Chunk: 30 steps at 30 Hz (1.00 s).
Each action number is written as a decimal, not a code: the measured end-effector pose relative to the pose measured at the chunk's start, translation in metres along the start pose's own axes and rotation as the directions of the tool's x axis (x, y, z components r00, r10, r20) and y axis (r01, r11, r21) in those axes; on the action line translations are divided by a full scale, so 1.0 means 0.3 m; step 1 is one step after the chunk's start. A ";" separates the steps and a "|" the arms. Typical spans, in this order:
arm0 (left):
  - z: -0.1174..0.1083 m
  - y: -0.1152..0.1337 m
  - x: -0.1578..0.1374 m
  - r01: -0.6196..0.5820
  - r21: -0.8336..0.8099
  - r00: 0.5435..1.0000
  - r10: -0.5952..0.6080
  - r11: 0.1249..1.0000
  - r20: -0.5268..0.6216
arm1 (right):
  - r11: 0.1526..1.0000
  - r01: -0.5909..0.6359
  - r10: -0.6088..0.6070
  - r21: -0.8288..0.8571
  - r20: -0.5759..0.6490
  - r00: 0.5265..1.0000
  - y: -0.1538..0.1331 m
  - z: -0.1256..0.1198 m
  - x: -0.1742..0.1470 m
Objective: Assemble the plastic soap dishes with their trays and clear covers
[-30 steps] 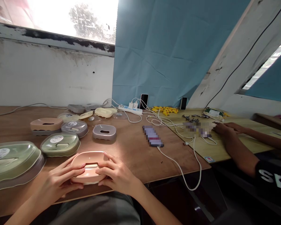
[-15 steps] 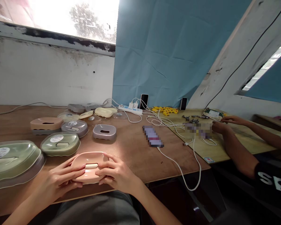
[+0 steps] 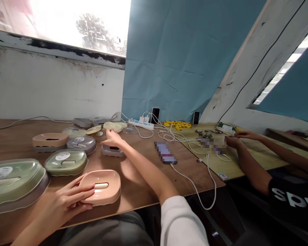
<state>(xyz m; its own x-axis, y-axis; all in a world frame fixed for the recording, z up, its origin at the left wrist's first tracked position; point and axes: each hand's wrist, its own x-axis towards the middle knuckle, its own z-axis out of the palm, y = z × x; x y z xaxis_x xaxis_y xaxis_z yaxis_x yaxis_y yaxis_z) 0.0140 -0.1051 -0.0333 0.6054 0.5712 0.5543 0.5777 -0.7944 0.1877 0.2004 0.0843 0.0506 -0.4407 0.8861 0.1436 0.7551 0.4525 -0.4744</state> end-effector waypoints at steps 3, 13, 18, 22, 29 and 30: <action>-0.002 0.009 0.001 0.057 0.023 0.998 -0.057 0.998 -0.004 | 0.993 -0.104 0.108 -0.054 0.078 0.991 0.003 0.082 0.099; -0.008 0.030 0.022 0.254 -0.105 0.967 -0.251 0.962 0.040 | 0.983 -0.181 0.180 -0.040 -0.013 0.984 0.025 0.124 0.160; -0.008 0.027 0.019 0.261 -0.115 0.965 -0.257 0.958 0.046 | 0.978 -0.183 0.189 0.099 -0.062 0.980 0.034 0.014 0.134; -0.010 0.030 0.016 0.276 -0.110 0.961 -0.271 0.955 0.063 | 0.947 -0.188 0.198 0.261 -0.015 0.980 0.059 -0.102 0.040; 0.030 0.012 -0.009 0.386 -0.149 0.922 -0.383 0.910 0.048 | 0.882 -0.026 0.073 0.470 -0.083 0.994 0.017 -0.101 -0.401; 0.031 0.010 -0.009 0.393 -0.164 0.919 -0.391 0.905 0.043 | 0.865 0.050 0.013 0.500 -0.122 0.992 0.005 -0.070 -0.469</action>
<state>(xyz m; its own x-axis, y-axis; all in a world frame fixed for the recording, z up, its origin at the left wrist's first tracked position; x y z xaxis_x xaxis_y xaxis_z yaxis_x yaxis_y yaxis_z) 0.0193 -0.1070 -0.0417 0.3543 0.8448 0.4009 0.6709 -0.5283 0.5203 0.2738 -0.0376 0.0480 -0.3684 0.8977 0.2418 0.3888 0.3850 -0.8370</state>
